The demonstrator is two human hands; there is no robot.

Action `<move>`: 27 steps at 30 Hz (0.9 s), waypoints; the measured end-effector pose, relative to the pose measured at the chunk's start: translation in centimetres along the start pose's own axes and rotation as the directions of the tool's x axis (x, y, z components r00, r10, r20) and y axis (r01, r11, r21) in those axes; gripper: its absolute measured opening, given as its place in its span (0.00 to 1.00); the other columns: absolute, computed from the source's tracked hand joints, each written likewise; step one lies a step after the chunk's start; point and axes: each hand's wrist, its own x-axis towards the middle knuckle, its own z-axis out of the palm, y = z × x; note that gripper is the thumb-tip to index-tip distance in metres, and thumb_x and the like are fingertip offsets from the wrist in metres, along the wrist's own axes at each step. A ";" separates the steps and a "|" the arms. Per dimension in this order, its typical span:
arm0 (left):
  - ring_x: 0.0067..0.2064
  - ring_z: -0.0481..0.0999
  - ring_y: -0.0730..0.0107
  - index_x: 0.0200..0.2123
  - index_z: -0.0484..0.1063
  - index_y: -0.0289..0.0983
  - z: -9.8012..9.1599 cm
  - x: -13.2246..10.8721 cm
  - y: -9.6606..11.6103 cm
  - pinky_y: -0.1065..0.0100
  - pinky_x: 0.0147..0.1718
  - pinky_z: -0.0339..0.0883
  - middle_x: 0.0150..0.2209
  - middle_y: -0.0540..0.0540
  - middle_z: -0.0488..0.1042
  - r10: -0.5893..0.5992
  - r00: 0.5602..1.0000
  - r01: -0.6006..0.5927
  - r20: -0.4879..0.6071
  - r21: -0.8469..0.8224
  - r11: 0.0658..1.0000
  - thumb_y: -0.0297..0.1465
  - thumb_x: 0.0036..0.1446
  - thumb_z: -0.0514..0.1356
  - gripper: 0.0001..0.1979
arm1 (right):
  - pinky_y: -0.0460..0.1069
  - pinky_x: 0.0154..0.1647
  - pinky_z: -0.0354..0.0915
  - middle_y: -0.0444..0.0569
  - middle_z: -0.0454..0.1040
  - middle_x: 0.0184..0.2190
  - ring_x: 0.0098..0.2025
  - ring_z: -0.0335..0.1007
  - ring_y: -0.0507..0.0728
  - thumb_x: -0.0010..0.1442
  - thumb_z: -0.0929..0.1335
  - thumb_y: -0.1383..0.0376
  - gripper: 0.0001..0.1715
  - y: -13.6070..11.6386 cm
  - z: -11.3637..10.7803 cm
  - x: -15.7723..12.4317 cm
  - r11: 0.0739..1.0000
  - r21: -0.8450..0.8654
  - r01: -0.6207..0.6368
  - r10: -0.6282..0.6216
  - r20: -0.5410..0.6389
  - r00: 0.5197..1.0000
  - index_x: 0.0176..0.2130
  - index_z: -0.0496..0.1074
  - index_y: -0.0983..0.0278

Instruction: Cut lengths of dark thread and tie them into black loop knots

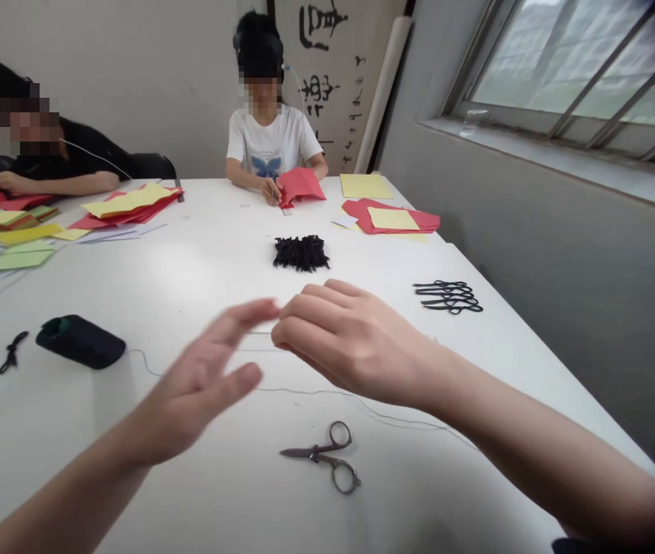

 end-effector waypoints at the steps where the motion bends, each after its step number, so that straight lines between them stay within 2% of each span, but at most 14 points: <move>1: 0.42 0.71 0.67 0.53 0.64 0.42 1.1 1.0 0.4 0.63 0.49 0.63 0.36 0.47 0.72 -0.047 0.990 0.054 0.132 -0.053 0.997 0.36 0.60 0.57 0.18 | 0.49 0.32 0.61 0.49 0.71 0.30 0.31 0.64 0.52 0.65 0.59 0.72 0.13 0.2 0.1 0.1 1.000 -0.029 -0.005 0.005 -0.014 1.000 0.34 0.70 0.68; 2: 0.35 0.71 0.69 0.48 0.67 0.40 1.6 1.7 0.7 0.64 0.43 0.66 0.30 0.49 0.70 -0.090 0.976 0.112 0.200 -0.097 0.989 0.37 0.60 0.56 0.14 | 0.49 0.32 0.61 0.49 0.71 0.30 0.32 0.64 0.53 0.65 0.59 0.72 0.12 0.6 -0.1 -0.2 0.998 -0.053 -0.039 0.036 -0.053 0.998 0.34 0.69 0.67; 4: 0.22 0.63 0.76 0.35 0.70 0.38 0.1 2.4 0.9 0.69 0.27 0.64 0.19 0.54 0.61 -0.162 0.975 0.186 0.155 -0.156 0.970 0.39 0.62 0.54 0.12 | 0.49 0.32 0.62 0.49 0.71 0.30 0.33 0.65 0.53 0.63 0.61 0.72 0.09 2.1 -0.9 -1.8 0.980 -0.087 -0.178 0.160 -0.188 0.969 0.33 0.68 0.66; 6: 0.17 0.51 0.81 0.26 0.66 0.37 -3.5 2.3 0.7 0.74 0.16 0.49 0.16 0.56 0.51 -0.172 0.979 0.151 -0.112 -0.177 0.972 0.41 0.60 0.54 0.15 | 0.48 0.32 0.62 0.48 0.71 0.29 0.32 0.66 0.52 0.61 0.64 0.72 0.06 4.1 -2.2 -4.4 0.919 -0.096 -0.383 0.328 -0.355 0.875 0.32 0.68 0.64; 8: 0.16 0.48 0.83 0.26 0.66 0.36 -7.6 2.0 0.5 0.74 0.14 0.37 0.16 0.57 0.47 -0.181 0.915 0.155 -0.360 -0.102 0.983 0.39 0.59 0.56 0.14 | 0.47 0.29 0.61 0.47 0.72 0.29 0.30 0.66 0.51 0.59 0.67 0.70 0.03 5.9 -3.3 -7.2 0.809 -0.062 -0.584 0.487 -0.487 0.725 0.32 0.69 0.63; 10: 0.16 0.48 0.85 0.28 0.67 0.36 -10.0 2.1 0.3 0.74 0.15 0.35 0.16 0.57 0.47 -0.095 0.829 0.139 -0.551 0.039 0.989 0.37 0.61 0.55 0.13 | 0.47 0.27 0.61 0.47 0.72 0.28 0.28 0.65 0.51 0.57 0.68 0.69 0.01 6.7 -3.9 -8.8 0.721 -0.003 -0.693 0.580 -0.546 0.605 0.32 0.70 0.63; 11: 0.17 0.52 0.85 0.30 0.69 0.36 -10.1 2.4 0.3 0.75 0.16 0.40 0.17 0.57 0.51 -0.050 0.818 0.143 -0.573 0.118 0.983 0.36 0.61 0.55 0.11 | 0.47 0.27 0.61 0.47 0.73 0.28 0.27 0.65 0.51 0.56 0.69 0.68 0.01 6.6 -3.9 -9.0 0.719 0.024 -0.695 0.597 -0.533 0.599 0.32 0.71 0.63; 12: 0.21 0.60 0.84 0.33 0.71 0.37 -9.5 2.9 0.4 0.76 0.18 0.48 0.20 0.57 0.58 -0.007 0.833 0.134 -0.553 0.189 0.973 0.36 0.61 0.56 0.09 | 0.47 0.27 0.61 0.46 0.73 0.27 0.27 0.65 0.50 0.55 0.70 0.69 0.02 6.3 -3.7 -8.8 0.750 0.049 -0.659 0.593 -0.490 0.639 0.31 0.71 0.63; 14: 0.39 0.71 0.74 0.42 0.72 0.39 -6.2 4.2 0.6 0.71 0.35 0.65 0.35 0.53 0.72 0.028 0.912 0.090 -0.409 0.268 0.959 0.36 0.58 0.60 0.10 | 0.46 0.28 0.62 0.44 0.73 0.27 0.28 0.66 0.50 0.55 0.70 0.69 0.03 5.1 -2.7 -7.2 0.857 0.105 -0.505 0.509 -0.334 0.794 0.29 0.72 0.63; 16: 0.50 0.69 0.66 0.51 0.68 0.41 -1.6 5.6 0.9 0.66 0.47 0.64 0.46 0.47 0.73 0.014 0.990 -0.004 -0.138 0.074 0.997 0.36 0.56 0.61 0.19 | 0.47 0.30 0.63 0.44 0.73 0.28 0.29 0.67 0.50 0.58 0.68 0.69 0.04 3.6 -1.5 -5.1 0.936 0.124 -0.329 0.349 -0.200 0.916 0.30 0.72 0.63; 19: 0.35 0.73 0.70 0.51 0.67 0.40 3.4 7.0 1.1 0.63 0.40 0.68 0.31 0.49 0.72 -0.108 0.967 0.162 0.229 -0.230 0.960 0.40 0.59 0.58 0.18 | 0.49 0.32 0.63 0.47 0.73 0.28 0.31 0.67 0.52 0.61 0.65 0.69 0.07 2.6 -0.4 -3.1 0.980 0.017 -0.200 0.200 -0.168 0.965 0.31 0.71 0.64; 22: 0.16 0.54 0.80 0.37 0.71 0.38 2.3 7.2 1.0 0.73 0.18 0.56 0.16 0.57 0.54 -0.233 0.957 0.270 0.171 -0.240 0.932 0.40 0.59 0.57 0.12 | 0.48 0.31 0.62 0.47 0.72 0.27 0.30 0.66 0.52 0.60 0.66 0.70 0.07 3.6 -1.0 -4.0 0.953 -0.047 -0.299 0.274 -0.285 0.918 0.31 0.71 0.64; 25: 0.15 0.45 0.82 0.27 0.70 0.37 -3.4 6.3 0.8 0.74 0.14 0.36 0.15 0.58 0.47 -0.246 0.955 0.233 -0.167 -0.097 0.968 0.40 0.56 0.60 0.12 | 0.47 0.28 0.61 0.45 0.70 0.25 0.27 0.64 0.51 0.57 0.69 0.70 0.05 5.7 -2.5 -7.2 0.844 -0.039 -0.535 0.462 -0.453 0.763 0.29 0.71 0.62; 27: 0.15 0.45 0.83 0.27 0.70 0.37 -7.1 5.6 0.7 0.72 0.15 0.34 0.15 0.57 0.46 -0.205 0.891 0.224 -0.404 -0.001 0.975 0.38 0.57 0.60 0.11 | 0.47 0.27 0.61 0.44 0.70 0.24 0.25 0.62 0.50 0.54 0.71 0.68 0.05 6.7 -3.1 -9.0 0.752 0.000 -0.660 0.565 -0.515 0.644 0.28 0.71 0.62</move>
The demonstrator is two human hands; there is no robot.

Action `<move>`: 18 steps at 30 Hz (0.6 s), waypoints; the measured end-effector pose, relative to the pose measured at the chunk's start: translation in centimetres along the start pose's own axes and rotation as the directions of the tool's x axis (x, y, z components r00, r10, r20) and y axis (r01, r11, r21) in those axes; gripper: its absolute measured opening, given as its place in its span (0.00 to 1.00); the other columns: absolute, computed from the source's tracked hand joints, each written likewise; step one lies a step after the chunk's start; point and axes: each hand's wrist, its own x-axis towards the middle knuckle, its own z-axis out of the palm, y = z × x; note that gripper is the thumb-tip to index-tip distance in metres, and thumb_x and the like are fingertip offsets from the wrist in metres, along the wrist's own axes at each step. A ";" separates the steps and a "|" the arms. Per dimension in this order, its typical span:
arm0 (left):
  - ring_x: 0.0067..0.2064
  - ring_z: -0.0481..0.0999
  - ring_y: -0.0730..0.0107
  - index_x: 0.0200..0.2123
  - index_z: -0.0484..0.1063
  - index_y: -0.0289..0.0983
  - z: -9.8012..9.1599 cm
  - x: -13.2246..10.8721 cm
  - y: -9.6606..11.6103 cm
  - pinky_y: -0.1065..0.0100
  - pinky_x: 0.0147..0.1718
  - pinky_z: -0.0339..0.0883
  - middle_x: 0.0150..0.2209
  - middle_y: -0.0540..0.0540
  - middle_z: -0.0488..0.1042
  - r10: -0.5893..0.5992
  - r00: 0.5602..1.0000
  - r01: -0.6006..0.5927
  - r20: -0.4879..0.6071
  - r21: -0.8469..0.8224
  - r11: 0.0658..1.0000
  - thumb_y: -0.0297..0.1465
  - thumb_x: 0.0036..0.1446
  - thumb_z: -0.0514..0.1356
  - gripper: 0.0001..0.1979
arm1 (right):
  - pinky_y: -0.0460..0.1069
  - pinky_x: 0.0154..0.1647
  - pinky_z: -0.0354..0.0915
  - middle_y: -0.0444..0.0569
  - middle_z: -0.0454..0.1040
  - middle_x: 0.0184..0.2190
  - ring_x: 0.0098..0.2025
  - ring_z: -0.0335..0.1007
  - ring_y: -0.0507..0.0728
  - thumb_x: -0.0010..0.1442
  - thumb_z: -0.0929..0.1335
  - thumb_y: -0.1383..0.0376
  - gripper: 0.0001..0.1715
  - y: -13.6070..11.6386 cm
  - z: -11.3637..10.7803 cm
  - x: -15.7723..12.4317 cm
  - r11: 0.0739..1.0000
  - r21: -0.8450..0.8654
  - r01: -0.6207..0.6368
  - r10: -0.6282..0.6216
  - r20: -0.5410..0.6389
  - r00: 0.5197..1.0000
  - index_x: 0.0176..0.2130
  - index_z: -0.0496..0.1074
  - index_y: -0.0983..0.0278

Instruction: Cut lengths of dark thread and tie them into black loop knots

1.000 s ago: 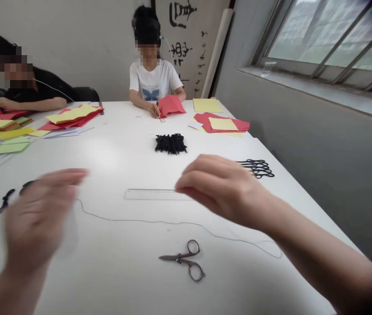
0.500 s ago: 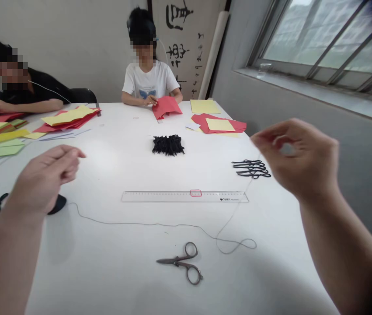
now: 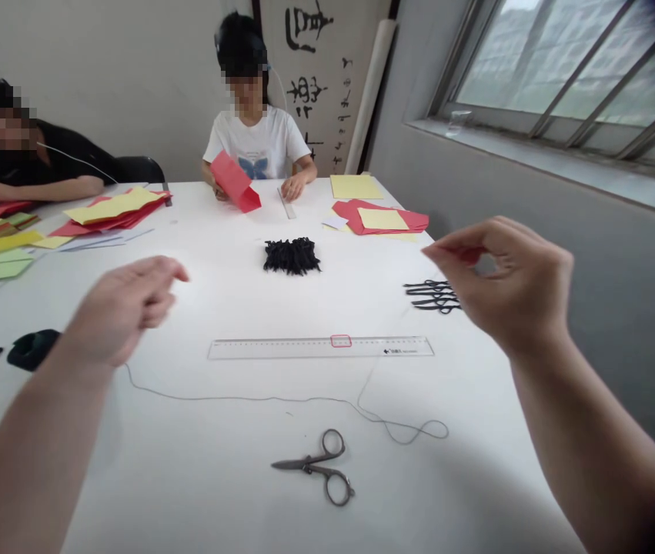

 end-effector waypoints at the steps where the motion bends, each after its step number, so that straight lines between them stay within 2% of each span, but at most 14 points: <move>1: 0.16 0.45 0.83 0.28 0.70 0.37 -1.1 0.2 -0.1 0.72 0.16 0.34 0.16 0.57 0.46 0.081 0.989 -0.076 -0.123 0.048 0.996 0.38 0.58 0.58 0.12 | 0.48 0.27 0.60 0.44 0.70 0.23 0.24 0.61 0.50 0.53 0.71 0.67 0.04 0.5 -0.2 -0.2 0.999 0.002 -0.043 0.043 -0.003 0.999 0.28 0.72 0.62; 2: 0.17 0.47 0.83 0.29 0.71 0.37 -1.6 0.3 -0.1 0.72 0.16 0.37 0.16 0.57 0.48 0.149 0.971 -0.134 -0.185 0.093 0.987 0.37 0.59 0.58 0.10 | 0.48 0.27 0.61 0.44 0.70 0.23 0.24 0.61 0.50 0.53 0.72 0.67 0.04 0.6 -0.2 -0.3 0.998 0.027 -0.058 0.057 0.022 0.998 0.28 0.72 0.62; 3: 0.19 0.52 0.82 0.32 0.72 0.37 -1.4 0.2 -0.1 0.73 0.17 0.42 0.18 0.56 0.53 0.202 0.960 -0.181 -0.194 0.121 0.976 0.36 0.59 0.58 0.08 | 0.47 0.27 0.61 0.44 0.71 0.24 0.25 0.62 0.50 0.53 0.72 0.67 0.04 0.2 0.0 -0.4 0.996 0.075 -0.042 0.036 0.074 0.997 0.28 0.73 0.63; 4: 0.23 0.60 0.80 0.35 0.73 0.38 -0.5 -0.1 -0.2 0.74 0.19 0.50 0.21 0.55 0.60 0.235 0.960 -0.217 -0.153 0.122 0.968 0.34 0.58 0.58 0.07 | 0.47 0.27 0.62 0.44 0.72 0.25 0.26 0.64 0.50 0.53 0.71 0.67 0.03 -0.5 0.4 -0.5 0.990 0.142 -0.007 -0.014 0.147 0.989 0.28 0.73 0.63; 5: 0.31 0.67 0.76 0.38 0.73 0.38 0.9 -0.5 -0.3 0.74 0.26 0.59 0.28 0.53 0.68 0.237 0.969 -0.230 -0.072 0.097 0.968 0.32 0.56 0.60 0.07 | 0.46 0.27 0.63 0.44 0.72 0.26 0.27 0.65 0.49 0.54 0.71 0.68 0.03 -1.5 1.0 -0.6 0.975 0.219 0.027 -0.077 0.221 0.972 0.28 0.74 0.63; 6: 0.40 0.70 0.69 0.43 0.73 0.38 2.8 -0.9 -0.4 0.70 0.35 0.64 0.37 0.49 0.73 0.226 0.973 -0.227 0.051 0.022 0.974 0.31 0.54 0.61 0.11 | 0.45 0.28 0.63 0.44 0.73 0.27 0.28 0.67 0.49 0.55 0.71 0.68 0.03 -2.8 1.6 -0.7 0.953 0.299 0.048 -0.137 0.286 0.948 0.29 0.74 0.63; 8: 0.53 0.67 0.62 0.50 0.69 0.39 7.0 -1.8 -0.8 0.64 0.48 0.62 0.48 0.45 0.71 0.215 0.925 -0.150 0.312 -0.221 0.964 0.28 0.51 0.61 0.21 | 0.45 0.29 0.64 0.44 0.73 0.28 0.30 0.68 0.48 0.56 0.70 0.69 0.03 -5.3 3.0 -0.8 0.900 0.435 0.017 -0.193 0.364 0.911 0.29 0.74 0.64; 9: 0.54 0.66 0.61 0.51 0.68 0.39 9.0 -2.2 -1.0 0.62 0.50 0.61 0.48 0.44 0.71 0.208 0.887 -0.059 0.413 -0.345 0.937 0.27 0.50 0.60 0.22 | 0.44 0.30 0.64 0.44 0.73 0.28 0.30 0.68 0.48 0.56 0.70 0.69 0.03 -6.4 3.6 -1.0 0.875 0.483 -0.030 -0.183 0.387 0.904 0.29 0.74 0.64; 11: 0.49 0.69 0.62 0.44 0.70 0.38 11.8 -2.8 -1.5 0.59 0.50 0.61 0.42 0.44 0.72 0.179 0.833 0.129 0.524 -0.498 0.857 0.26 0.47 0.57 0.18 | 0.44 0.32 0.65 0.44 0.73 0.29 0.33 0.68 0.49 0.57 0.69 0.70 0.03 -7.8 4.6 -1.3 0.828 0.544 -0.137 -0.127 0.420 0.899 0.30 0.73 0.64; 13: 0.40 0.70 0.66 0.36 0.71 0.37 13.0 -3.1 -1.8 0.63 0.43 0.65 0.32 0.47 0.69 0.123 0.827 0.263 0.548 -0.572 0.777 0.25 0.47 0.55 0.11 | 0.46 0.35 0.65 0.45 0.72 0.33 0.36 0.67 0.50 0.58 0.68 0.70 0.04 -8.2 5.1 -1.6 0.788 0.572 -0.229 -0.064 0.447 0.892 0.31 0.73 0.64; 14: 0.34 0.69 0.70 0.33 0.70 0.37 13.1 -3.1 -1.8 0.66 0.37 0.66 0.28 0.49 0.66 0.080 0.830 0.311 0.553 -0.577 0.755 0.26 0.48 0.55 0.08 | 0.47 0.36 0.65 0.46 0.71 0.34 0.37 0.67 0.51 0.58 0.68 0.69 0.04 -8.1 5.2 -1.8 0.774 0.573 -0.269 -0.033 0.460 0.887 0.31 0.72 0.64; 16: 0.22 0.59 0.78 0.31 0.69 0.37 12.6 -3.1 -1.8 0.75 0.22 0.58 0.23 0.53 0.57 -0.015 0.832 0.363 0.555 -0.524 0.771 0.27 0.52 0.55 0.03 | 0.47 0.36 0.64 0.47 0.70 0.35 0.37 0.66 0.51 0.60 0.67 0.66 0.05 -7.6 5.2 -2.1 0.752 0.565 -0.338 0.022 0.492 0.870 0.32 0.72 0.63; 18: 0.18 0.46 0.82 0.31 0.69 0.36 11.7 -3.0 -1.9 0.77 0.15 0.43 0.19 0.56 0.50 -0.080 0.838 0.347 0.540 -0.413 0.842 0.30 0.55 0.57 0.04 | 0.47 0.34 0.63 0.46 0.70 0.33 0.36 0.65 0.50 0.61 0.66 0.64 0.07 -7.0 5.1 -2.3 0.736 0.556 -0.386 0.058 0.516 0.855 0.32 0.71 0.63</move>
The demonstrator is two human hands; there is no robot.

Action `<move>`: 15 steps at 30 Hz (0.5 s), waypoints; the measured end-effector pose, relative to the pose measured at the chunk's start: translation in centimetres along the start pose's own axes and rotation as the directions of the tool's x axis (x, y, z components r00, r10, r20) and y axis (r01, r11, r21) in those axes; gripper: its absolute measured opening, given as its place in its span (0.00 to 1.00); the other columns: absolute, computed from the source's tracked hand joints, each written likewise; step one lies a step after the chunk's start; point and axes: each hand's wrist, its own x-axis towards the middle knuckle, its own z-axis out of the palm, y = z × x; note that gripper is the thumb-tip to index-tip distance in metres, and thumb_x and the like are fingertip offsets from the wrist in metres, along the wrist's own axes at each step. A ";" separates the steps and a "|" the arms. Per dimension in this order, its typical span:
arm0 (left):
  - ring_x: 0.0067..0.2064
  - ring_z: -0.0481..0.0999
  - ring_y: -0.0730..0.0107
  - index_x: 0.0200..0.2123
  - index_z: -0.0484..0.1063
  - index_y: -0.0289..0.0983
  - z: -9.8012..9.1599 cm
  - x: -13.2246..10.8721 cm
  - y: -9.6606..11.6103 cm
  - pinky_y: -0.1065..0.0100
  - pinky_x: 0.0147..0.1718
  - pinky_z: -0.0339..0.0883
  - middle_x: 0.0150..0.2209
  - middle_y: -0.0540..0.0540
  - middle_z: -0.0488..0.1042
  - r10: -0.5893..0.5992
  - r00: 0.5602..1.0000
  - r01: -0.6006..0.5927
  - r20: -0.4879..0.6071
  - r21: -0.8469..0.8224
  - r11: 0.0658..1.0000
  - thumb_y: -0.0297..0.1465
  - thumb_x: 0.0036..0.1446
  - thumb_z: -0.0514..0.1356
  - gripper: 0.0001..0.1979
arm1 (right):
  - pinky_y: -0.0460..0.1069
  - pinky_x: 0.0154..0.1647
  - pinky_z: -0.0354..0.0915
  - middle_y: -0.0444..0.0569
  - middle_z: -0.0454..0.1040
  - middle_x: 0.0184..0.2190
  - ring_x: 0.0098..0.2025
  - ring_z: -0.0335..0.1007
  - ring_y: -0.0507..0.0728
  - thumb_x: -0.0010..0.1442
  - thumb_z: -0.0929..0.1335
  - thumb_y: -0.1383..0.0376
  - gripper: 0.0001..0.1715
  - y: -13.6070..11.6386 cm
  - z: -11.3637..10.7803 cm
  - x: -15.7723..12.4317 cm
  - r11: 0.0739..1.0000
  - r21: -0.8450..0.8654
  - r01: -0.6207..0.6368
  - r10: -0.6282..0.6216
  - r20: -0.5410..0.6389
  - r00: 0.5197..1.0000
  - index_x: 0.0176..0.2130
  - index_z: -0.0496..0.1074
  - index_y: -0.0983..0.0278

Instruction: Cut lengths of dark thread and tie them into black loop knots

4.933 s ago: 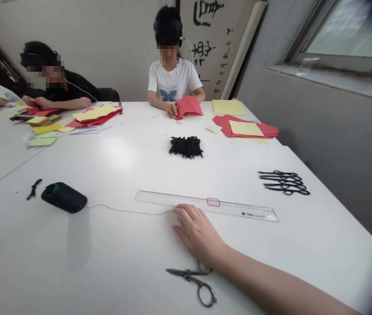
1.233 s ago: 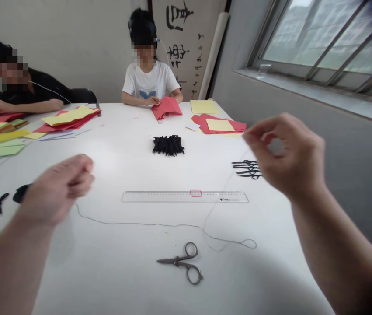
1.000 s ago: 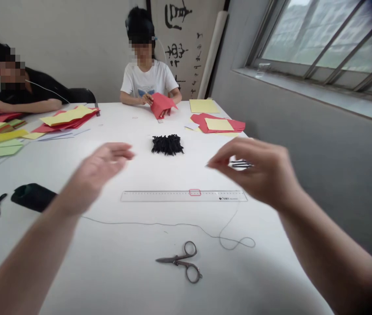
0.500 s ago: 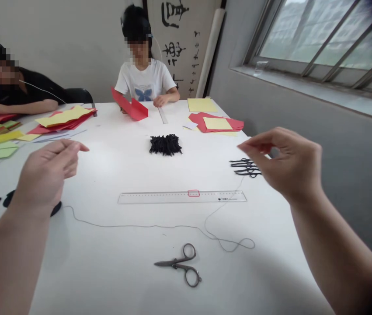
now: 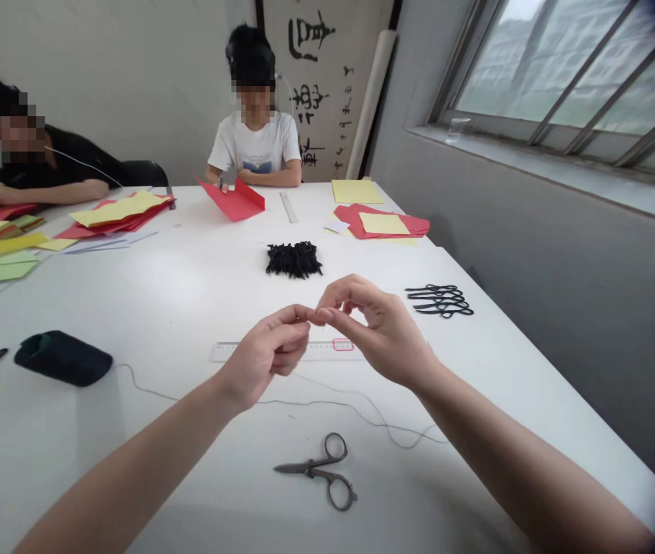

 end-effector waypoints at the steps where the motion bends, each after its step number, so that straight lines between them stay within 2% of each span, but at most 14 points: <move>1: 0.17 0.43 0.83 0.31 0.69 0.37 -0.5 -0.2 0.2 0.76 0.14 0.38 0.19 0.57 0.48 0.003 1.000 -0.001 -0.030 0.074 0.997 0.32 0.56 0.58 0.05 | 0.46 0.34 0.63 0.46 0.70 0.32 0.35 0.65 0.50 0.61 0.66 0.63 0.07 0.2 -0.2 -0.1 1.000 0.010 -0.014 0.014 0.000 1.000 0.32 0.71 0.64; 5: 0.16 0.43 0.83 0.30 0.71 0.37 -3.7 -1.4 1.6 0.75 0.14 0.35 0.16 0.57 0.50 0.118 0.984 -0.074 -0.133 0.299 0.951 0.36 0.54 0.62 0.09 | 0.46 0.31 0.62 0.46 0.70 0.32 0.31 0.64 0.49 0.61 0.65 0.61 0.09 0.8 -0.7 -0.7 0.995 0.041 -0.093 0.093 0.001 0.996 0.32 0.69 0.64; 9: 0.16 0.44 0.83 0.27 0.72 0.37 -8.3 -3.8 4.7 0.74 0.15 0.34 0.15 0.58 0.49 0.222 0.936 -0.087 -0.272 0.434 0.897 0.37 0.51 0.65 0.10 | 0.45 0.27 0.63 0.46 0.72 0.27 0.28 0.67 0.49 0.61 0.65 0.59 0.12 1.7 -1.3 -1.4 0.975 0.062 -0.215 0.212 0.050 0.976 0.31 0.69 0.65; 12: 0.17 0.47 0.83 0.29 0.72 0.36 -11.1 -5.7 7.4 0.75 0.15 0.37 0.15 0.56 0.53 0.347 0.846 -0.051 -0.404 0.587 0.808 0.35 0.51 0.65 0.08 | 0.46 0.29 0.64 0.46 0.73 0.26 0.29 0.69 0.50 0.60 0.66 0.60 0.12 2.4 -1.8 -1.8 0.969 0.057 -0.239 0.238 0.032 0.971 0.31 0.69 0.66; 14: 0.17 0.49 0.83 0.31 0.74 0.36 -11.9 -6.6 8.7 0.76 0.15 0.40 0.15 0.56 0.53 0.422 0.785 0.015 -0.453 0.695 0.719 0.34 0.53 0.64 0.06 | 0.46 0.29 0.64 0.46 0.73 0.25 0.28 0.68 0.49 0.59 0.67 0.60 0.11 2.7 -2.0 -1.9 0.969 0.049 -0.241 0.241 0.004 0.971 0.30 0.70 0.66; 15: 0.17 0.49 0.83 0.32 0.74 0.37 -11.9 -6.8 9.1 0.76 0.14 0.41 0.14 0.56 0.53 0.464 0.768 0.038 -0.442 0.755 0.655 0.34 0.53 0.63 0.07 | 0.46 0.29 0.63 0.46 0.73 0.25 0.28 0.68 0.49 0.59 0.67 0.60 0.11 2.8 -1.9 -1.8 0.969 0.053 -0.240 0.241 -0.010 0.970 0.30 0.70 0.66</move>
